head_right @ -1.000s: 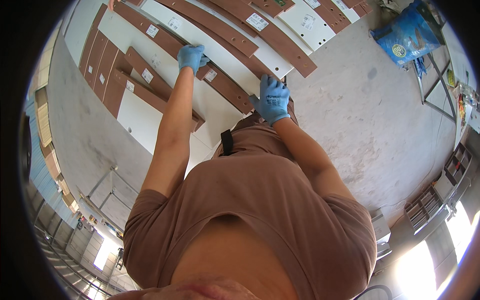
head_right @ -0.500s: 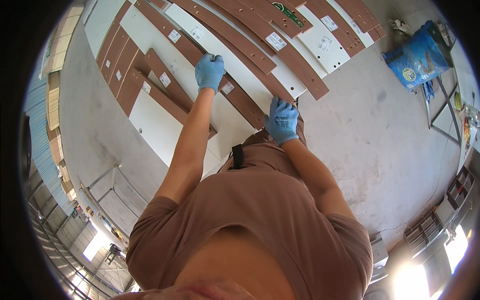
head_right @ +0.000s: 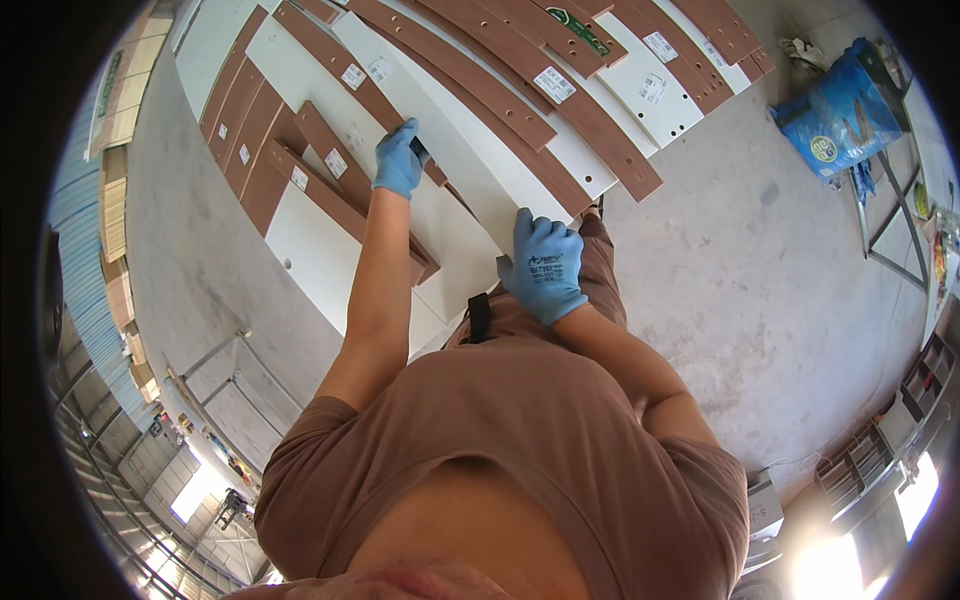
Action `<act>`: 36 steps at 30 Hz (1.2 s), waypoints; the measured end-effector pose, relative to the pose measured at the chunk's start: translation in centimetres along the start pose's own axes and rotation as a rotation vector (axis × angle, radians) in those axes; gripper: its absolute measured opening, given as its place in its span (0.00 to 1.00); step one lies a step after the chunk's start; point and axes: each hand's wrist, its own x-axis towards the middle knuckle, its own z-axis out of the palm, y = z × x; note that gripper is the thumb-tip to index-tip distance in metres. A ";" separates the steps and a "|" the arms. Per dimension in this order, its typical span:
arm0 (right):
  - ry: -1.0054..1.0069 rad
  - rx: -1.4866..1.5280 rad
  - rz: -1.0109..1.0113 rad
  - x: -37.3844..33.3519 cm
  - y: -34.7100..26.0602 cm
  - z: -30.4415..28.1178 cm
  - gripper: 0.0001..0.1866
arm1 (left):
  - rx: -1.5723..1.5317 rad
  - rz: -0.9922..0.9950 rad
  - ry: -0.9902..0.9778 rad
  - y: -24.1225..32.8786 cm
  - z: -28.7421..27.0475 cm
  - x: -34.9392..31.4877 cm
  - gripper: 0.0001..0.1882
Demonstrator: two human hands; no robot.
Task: The person arranges brown and white wooden planks on a large white work surface. They repeatedly pick up planks, place them in rows, and adjust their positions to align with other pieces. A second person is visible nearby, also handling planks.
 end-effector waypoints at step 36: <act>0.183 0.269 -0.444 2.8 4.5 7.6 0.28 | -0.135 0.340 0.067 0.1 -10.9 -9.6 0.09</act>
